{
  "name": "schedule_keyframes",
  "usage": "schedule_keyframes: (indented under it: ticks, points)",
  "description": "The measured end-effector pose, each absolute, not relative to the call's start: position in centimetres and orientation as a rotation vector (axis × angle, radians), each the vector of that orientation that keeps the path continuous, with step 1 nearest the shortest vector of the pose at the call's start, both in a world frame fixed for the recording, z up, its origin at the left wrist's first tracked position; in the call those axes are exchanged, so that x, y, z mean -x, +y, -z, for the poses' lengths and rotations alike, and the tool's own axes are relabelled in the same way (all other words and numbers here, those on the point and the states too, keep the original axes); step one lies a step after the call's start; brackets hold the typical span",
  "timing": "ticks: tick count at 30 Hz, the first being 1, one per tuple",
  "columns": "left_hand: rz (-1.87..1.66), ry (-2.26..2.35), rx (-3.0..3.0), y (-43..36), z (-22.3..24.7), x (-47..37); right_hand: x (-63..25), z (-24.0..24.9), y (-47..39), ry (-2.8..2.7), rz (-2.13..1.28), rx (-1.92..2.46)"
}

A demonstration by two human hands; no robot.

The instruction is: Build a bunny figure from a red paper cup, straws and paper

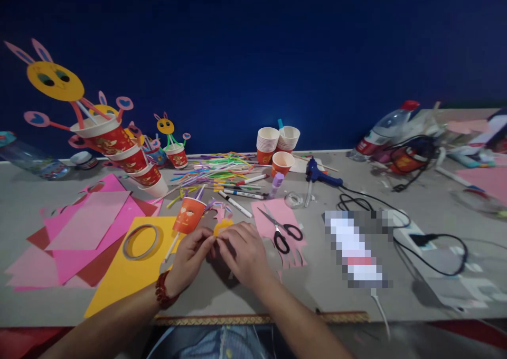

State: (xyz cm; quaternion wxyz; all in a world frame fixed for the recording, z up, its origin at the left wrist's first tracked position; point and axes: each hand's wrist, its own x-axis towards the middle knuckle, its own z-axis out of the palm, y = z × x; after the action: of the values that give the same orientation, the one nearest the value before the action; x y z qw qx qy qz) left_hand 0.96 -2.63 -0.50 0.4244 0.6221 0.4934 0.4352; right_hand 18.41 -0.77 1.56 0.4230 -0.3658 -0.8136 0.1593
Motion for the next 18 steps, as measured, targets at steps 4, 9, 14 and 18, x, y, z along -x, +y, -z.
schedule_keyframes:
  ticks: [4, 9, 14, 18]
  points:
    - [-1.094, 1.252, -1.631, -2.71, 0.58, -0.88, -18.38, -1.61, -0.69, -2.041, -0.425, 0.892]
    - [-1.081, 1.232, -1.631, -2.56, 0.62, -0.87, -18.51, -1.49, -0.66, -2.045, -0.425, 0.872]
    - [-1.070, 1.241, -1.651, -2.63, 0.85, -0.84, -18.70, -1.40, -0.64, -2.056, -0.425, 0.850]
    - [-1.081, 1.246, -1.690, -2.68, 0.91, -0.91, -18.72, -1.38, -0.56, -2.070, -0.397, 0.860]
